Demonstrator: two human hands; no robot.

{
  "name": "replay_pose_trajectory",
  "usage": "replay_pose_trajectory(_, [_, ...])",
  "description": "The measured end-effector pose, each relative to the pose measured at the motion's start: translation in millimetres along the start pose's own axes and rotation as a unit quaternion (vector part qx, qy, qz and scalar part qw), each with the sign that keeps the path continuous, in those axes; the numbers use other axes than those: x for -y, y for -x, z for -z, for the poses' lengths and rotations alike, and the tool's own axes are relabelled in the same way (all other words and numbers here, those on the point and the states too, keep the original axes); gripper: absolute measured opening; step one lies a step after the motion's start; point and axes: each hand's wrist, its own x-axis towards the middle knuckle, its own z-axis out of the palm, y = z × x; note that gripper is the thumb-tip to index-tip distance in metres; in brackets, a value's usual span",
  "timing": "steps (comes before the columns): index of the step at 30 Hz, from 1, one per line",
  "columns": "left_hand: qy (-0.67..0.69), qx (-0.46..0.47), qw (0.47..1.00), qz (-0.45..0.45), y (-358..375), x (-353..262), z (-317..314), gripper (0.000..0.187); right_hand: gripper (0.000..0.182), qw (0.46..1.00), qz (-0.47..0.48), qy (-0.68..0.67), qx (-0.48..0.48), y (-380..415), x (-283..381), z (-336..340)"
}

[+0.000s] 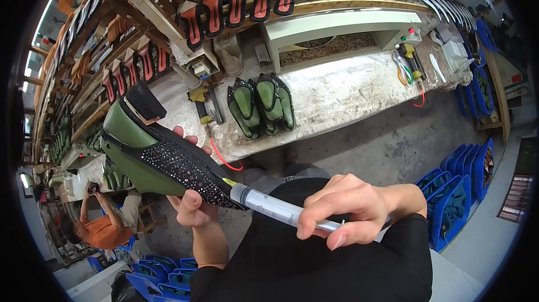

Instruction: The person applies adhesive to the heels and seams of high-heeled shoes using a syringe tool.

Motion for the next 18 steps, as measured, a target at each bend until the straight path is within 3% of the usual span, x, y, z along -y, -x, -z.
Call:
replay_pose_trajectory(7, [0.011,-0.017,1.0,0.007,-0.5,0.2,-4.4,0.1,0.025,1.0,-0.002,-0.006,0.0,2.4,-2.4,-0.8])
replay_pose_trajectory(18, [0.1,-0.063,0.992,0.043,4.3,6.8,-6.6,0.078,0.025,1.0,0.001,-0.014,-0.025,8.0,-9.4,-5.7])
